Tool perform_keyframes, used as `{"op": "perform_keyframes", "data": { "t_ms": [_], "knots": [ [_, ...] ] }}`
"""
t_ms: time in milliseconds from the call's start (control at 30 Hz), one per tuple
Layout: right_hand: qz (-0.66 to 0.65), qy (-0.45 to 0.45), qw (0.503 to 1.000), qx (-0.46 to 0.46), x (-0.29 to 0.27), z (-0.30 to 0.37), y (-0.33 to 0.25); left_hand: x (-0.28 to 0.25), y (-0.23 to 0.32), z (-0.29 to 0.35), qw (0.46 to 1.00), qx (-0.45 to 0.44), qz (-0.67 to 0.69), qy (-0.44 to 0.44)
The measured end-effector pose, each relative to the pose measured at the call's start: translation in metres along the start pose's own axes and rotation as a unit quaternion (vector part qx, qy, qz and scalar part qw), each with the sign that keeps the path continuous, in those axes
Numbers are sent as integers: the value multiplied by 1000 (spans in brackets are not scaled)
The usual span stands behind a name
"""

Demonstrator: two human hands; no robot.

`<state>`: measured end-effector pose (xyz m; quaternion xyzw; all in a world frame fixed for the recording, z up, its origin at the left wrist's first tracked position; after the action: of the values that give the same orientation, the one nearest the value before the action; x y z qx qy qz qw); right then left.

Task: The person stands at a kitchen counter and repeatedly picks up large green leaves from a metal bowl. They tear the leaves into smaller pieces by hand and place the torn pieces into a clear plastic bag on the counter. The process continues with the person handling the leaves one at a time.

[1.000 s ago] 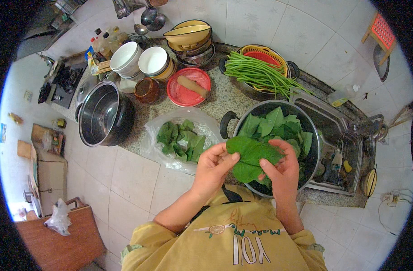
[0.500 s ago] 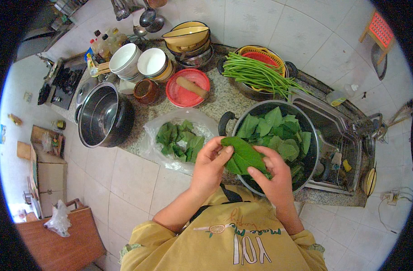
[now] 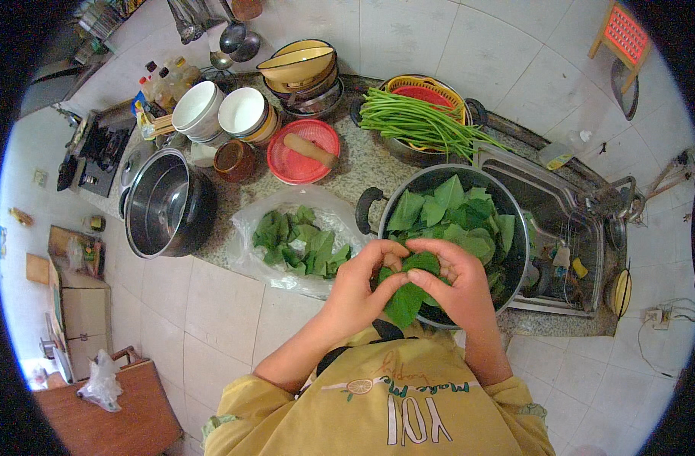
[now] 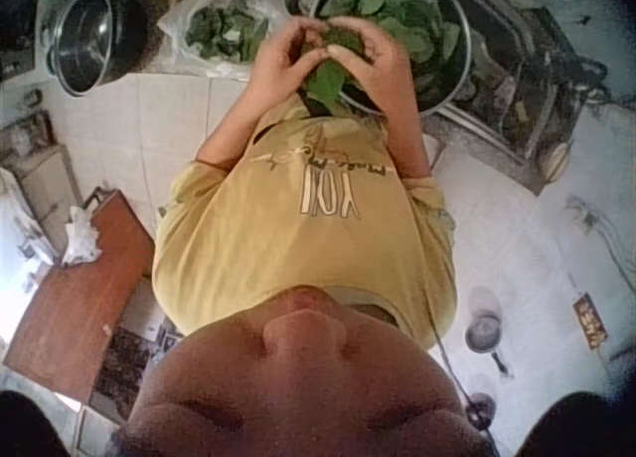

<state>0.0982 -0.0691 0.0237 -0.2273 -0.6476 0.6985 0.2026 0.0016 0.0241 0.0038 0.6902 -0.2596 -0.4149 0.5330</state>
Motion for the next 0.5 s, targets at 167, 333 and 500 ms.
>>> {"op": "perform_keyframes", "data": {
  "t_ms": [167, 333, 500],
  "knots": [
    [35, 27, 999, 13, -11, 3, 8, -3, 14, 0, 998, 35, -43, 10],
    [-105, 34, 993, 37, -6, 5, 14, 0, 3, 1, 1000, 3, 22, -8],
    [-292, 52, 953, 64, 0, 7, 27, 7, 4, 0, 990, -41, 133, -10]
  ]
}}
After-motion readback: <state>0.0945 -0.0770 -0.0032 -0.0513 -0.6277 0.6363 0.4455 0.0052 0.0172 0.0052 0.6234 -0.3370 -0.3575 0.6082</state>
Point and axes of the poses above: each hand's wrist, its own z-axis away from the middle knuckle, its own x-axis out of the palm, y = z × x, the point moved 6 cm from there along -z, towards the middle knuckle, and after that the axes turned 10 degrees about -z, right-handed, at the moved point
